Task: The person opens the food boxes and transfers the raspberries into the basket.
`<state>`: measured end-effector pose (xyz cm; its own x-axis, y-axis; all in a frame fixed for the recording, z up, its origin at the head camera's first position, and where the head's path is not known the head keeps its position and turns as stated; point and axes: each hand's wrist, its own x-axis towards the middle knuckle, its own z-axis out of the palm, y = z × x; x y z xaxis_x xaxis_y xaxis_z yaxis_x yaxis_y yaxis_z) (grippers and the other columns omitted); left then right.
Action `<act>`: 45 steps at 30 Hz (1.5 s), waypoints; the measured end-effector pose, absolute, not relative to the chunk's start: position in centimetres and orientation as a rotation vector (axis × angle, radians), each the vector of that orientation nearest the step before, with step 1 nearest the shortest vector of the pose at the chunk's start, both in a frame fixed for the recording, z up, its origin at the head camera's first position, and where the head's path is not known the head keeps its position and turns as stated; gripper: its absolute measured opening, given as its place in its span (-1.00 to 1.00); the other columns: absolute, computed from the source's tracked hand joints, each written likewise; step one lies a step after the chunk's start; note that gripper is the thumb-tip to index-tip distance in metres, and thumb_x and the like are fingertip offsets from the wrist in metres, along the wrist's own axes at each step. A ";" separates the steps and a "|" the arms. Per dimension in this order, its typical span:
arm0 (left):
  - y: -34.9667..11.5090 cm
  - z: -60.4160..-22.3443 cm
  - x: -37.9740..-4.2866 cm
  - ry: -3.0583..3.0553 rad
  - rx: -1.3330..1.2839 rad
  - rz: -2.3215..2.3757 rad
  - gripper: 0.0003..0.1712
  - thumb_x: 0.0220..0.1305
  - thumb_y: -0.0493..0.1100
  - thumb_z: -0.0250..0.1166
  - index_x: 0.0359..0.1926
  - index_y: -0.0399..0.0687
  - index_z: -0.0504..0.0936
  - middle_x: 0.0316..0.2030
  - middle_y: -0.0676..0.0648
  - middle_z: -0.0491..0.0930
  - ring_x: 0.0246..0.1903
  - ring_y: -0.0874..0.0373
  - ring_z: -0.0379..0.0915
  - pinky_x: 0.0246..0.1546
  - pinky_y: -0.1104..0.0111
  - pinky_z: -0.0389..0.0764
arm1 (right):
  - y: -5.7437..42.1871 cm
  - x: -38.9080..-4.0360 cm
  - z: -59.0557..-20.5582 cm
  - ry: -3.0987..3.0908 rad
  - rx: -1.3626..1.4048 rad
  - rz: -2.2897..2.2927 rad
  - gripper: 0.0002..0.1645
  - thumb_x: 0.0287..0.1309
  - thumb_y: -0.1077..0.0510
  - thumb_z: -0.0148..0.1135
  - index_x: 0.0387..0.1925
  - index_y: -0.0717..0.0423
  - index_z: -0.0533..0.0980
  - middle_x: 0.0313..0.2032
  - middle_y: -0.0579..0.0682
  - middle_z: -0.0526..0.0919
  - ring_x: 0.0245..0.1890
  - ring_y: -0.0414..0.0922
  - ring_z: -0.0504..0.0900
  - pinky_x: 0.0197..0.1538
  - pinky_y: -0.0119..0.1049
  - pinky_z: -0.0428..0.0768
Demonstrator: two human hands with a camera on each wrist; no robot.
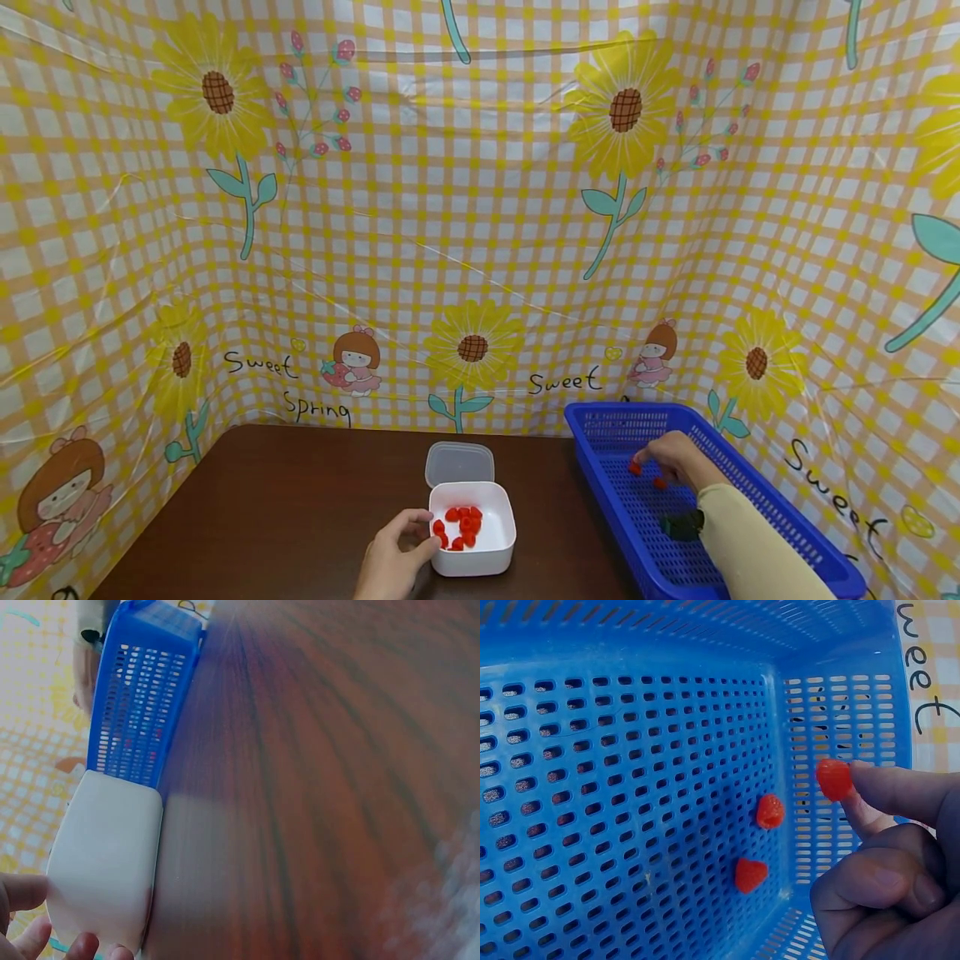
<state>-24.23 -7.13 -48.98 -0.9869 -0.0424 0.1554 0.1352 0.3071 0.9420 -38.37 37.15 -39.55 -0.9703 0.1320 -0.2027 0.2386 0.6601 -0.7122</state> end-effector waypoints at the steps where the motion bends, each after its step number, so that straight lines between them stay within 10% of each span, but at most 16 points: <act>1: -7.1 -49.0 -24.2 -2.409 -0.089 -1.767 -0.62 0.14 -0.20 0.46 -0.01 -0.12 0.65 -0.27 -0.03 0.66 -0.33 0.15 0.54 -0.31 0.37 0.49 | 37.1 -38.3 -39.6 2.740 0.320 -1.205 -0.78 0.22 0.19 0.31 -0.48 0.26 0.57 -0.80 -0.22 0.09 -0.77 -0.28 0.09 -0.63 -0.38 0.21; 15: -7.2 -49.1 -24.3 -2.413 -0.096 -1.762 -0.61 0.13 -0.19 0.46 0.00 -0.11 0.65 -0.27 -0.03 0.65 -0.32 0.15 0.54 -0.30 0.36 0.49 | 32.9 -37.7 -37.5 2.789 0.138 -1.327 -0.55 0.16 0.19 0.33 -0.73 0.00 0.33 -0.80 -0.25 0.09 -0.82 -0.30 0.11 -0.67 -0.39 0.22; 18: -7.2 -49.2 -24.3 -2.411 -0.099 -1.759 -0.61 0.13 -0.18 0.46 0.00 -0.10 0.65 -0.26 -0.03 0.65 -0.32 0.15 0.55 -0.29 0.36 0.50 | 31.7 -37.5 -36.9 2.779 0.059 -1.347 -0.80 0.19 0.17 0.32 -0.43 0.26 0.64 -0.83 -0.25 0.10 -0.82 -0.30 0.09 -0.67 -0.39 0.22; 21: -7.2 -49.2 -24.2 -2.413 -0.098 -1.759 -0.61 0.12 -0.18 0.47 -0.01 -0.10 0.65 -0.26 -0.03 0.66 -0.31 0.15 0.55 -0.29 0.36 0.50 | 30.4 -37.2 -36.2 2.759 0.010 -1.371 -0.58 0.20 0.16 0.32 0.00 0.39 0.64 -0.84 -0.25 0.11 -0.82 -0.29 0.08 -0.66 -0.38 0.21; 26: -7.2 -49.0 -24.2 -2.422 -0.099 -1.744 -0.61 0.13 -0.18 0.46 0.00 -0.10 0.65 -0.26 -0.03 0.65 -0.31 0.16 0.56 -0.28 0.34 0.51 | 28.0 -36.6 -35.1 2.682 -0.040 -1.448 -0.50 0.24 0.12 0.31 0.09 0.40 0.58 -0.82 -0.24 0.10 -0.80 -0.29 0.04 -0.63 -0.38 0.21; 45: -7.1 -49.0 -24.3 -2.434 -0.073 -1.743 -0.63 0.14 -0.17 0.47 -0.01 -0.07 0.66 -0.24 -0.02 0.65 -0.31 0.17 0.55 -0.29 0.32 0.50 | 19.5 -34.1 -35.9 2.466 -0.177 -1.626 -0.69 0.14 0.22 0.37 -0.12 0.36 0.67 -0.79 -0.23 0.08 -0.73 -0.29 -0.02 -0.60 -0.40 0.12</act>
<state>-24.35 -7.12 -48.99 -0.9881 -0.0458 0.1470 0.1244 0.3252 0.9374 -34.11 19.52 -35.90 -0.9764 -0.1982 -0.0857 0.0006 0.3941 -0.9191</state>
